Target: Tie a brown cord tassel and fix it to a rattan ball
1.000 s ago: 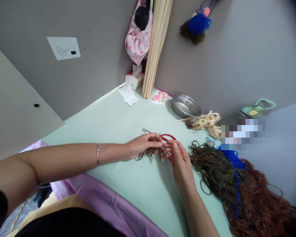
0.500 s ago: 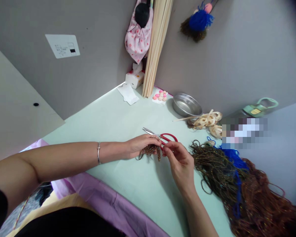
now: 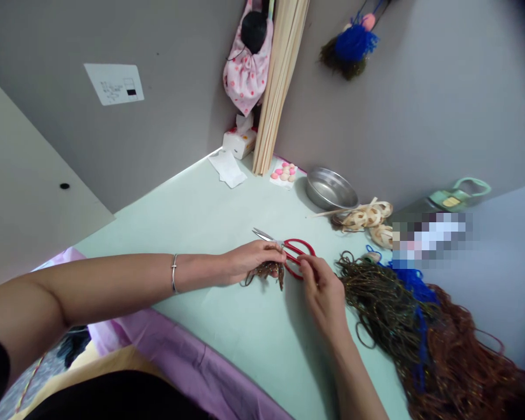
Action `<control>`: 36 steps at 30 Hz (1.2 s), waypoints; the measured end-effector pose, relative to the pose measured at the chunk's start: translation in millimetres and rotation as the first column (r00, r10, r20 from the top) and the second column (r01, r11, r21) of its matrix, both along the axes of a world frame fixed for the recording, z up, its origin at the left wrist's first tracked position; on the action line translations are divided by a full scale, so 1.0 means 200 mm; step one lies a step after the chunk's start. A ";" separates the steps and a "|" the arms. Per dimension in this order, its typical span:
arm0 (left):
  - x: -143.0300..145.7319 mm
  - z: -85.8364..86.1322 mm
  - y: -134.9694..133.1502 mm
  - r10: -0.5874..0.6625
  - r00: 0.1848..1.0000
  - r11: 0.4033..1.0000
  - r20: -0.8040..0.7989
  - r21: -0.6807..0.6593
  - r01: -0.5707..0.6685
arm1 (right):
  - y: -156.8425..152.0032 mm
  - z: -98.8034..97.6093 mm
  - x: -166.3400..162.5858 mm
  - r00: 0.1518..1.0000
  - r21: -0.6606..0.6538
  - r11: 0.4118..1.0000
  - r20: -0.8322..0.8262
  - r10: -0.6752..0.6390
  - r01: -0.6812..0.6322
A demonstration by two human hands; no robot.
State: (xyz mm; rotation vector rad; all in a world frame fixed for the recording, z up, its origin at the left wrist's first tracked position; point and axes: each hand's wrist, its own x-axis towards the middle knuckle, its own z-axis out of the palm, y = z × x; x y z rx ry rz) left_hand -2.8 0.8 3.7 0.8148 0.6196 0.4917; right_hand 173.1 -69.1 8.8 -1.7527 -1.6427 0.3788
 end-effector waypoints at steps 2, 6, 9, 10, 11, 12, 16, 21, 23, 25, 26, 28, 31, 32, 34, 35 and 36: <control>0.00 0.00 -0.01 -0.013 1.000 1.000 -0.006 0.026 0.014 | 0.00 0.03 0.00 0.976 -0.066 0.997 -0.216 0.027 -0.042; 0.00 0.00 -0.02 -0.050 0.999 0.995 -0.005 0.082 0.050 | 0.00 0.06 -0.02 0.882 -0.164 0.959 -0.450 0.138 -0.233; -0.01 0.00 -0.03 -0.084 0.996 0.990 0.011 0.117 0.082 | 0.00 0.05 -0.04 0.848 -0.156 0.960 -0.516 0.121 -0.232; -0.01 0.00 -0.03 -0.100 0.995 0.987 0.020 0.128 0.096 | 0.00 0.05 -0.04 0.849 -0.144 0.968 -0.518 0.103 -0.205; -0.01 0.00 -0.03 -0.116 0.993 0.984 0.030 0.139 0.111 | 0.00 0.05 -0.04 0.852 -0.130 0.975 -0.516 0.089 -0.181; -0.01 0.00 -0.03 -0.129 0.991 0.982 0.039 0.147 0.122 | 0.00 0.06 -0.04 0.852 -0.116 0.980 -0.517 0.081 -0.164; -0.01 0.01 -0.03 -0.109 0.993 0.984 0.049 0.146 0.101 | -0.01 0.08 -0.04 0.833 -0.123 0.975 -0.545 0.090 -0.186; -0.01 -0.01 -0.01 -0.050 0.997 0.987 0.058 0.152 0.041 | 0.00 0.08 0.00 0.796 -0.260 0.903 -0.591 0.131 -0.342; -0.01 -0.02 -0.01 -0.059 0.997 0.985 0.057 0.167 0.049 | 0.00 0.07 0.01 0.771 -0.254 0.919 -0.632 0.077 -0.300; 0.00 -0.02 -0.02 -0.095 0.994 0.979 0.050 0.184 0.084 | 0.00 0.07 0.01 0.734 -0.251 0.933 -0.678 0.020 -0.258; 0.00 -0.02 -0.02 -0.116 0.992 0.976 0.046 0.192 0.106 | 0.00 0.07 0.01 0.711 -0.252 0.935 -0.703 0.000 -0.248; 0.00 -0.02 -0.02 -0.149 0.988 0.967 0.046 0.214 0.136 | 0.00 0.06 0.00 0.665 -0.247 0.940 -0.746 -0.030 -0.235; 0.00 -0.01 -0.02 -0.147 0.987 0.968 0.063 0.213 0.130 | 0.00 0.05 -0.02 0.638 -0.201 0.961 -0.769 -0.033 -0.192; 0.00 -0.01 -0.02 -0.136 0.988 0.972 0.073 0.200 0.119 | 0.00 0.05 -0.02 0.647 -0.186 0.965 -0.762 -0.022 -0.185; -0.01 0.00 -0.02 -0.108 0.990 0.980 0.094 0.176 0.090 | 0.00 0.04 -0.02 0.682 -0.184 0.960 -0.731 0.010 -0.211; -0.02 0.00 -0.02 -0.093 0.990 0.982 0.105 0.173 0.074 | -0.01 0.04 -0.02 0.701 -0.200 0.949 -0.713 0.031 -0.245; -0.02 0.00 -0.02 -0.078 0.990 0.983 0.115 0.176 0.057 | -0.01 0.04 -0.02 0.717 -0.220 0.933 -0.695 0.053 -0.283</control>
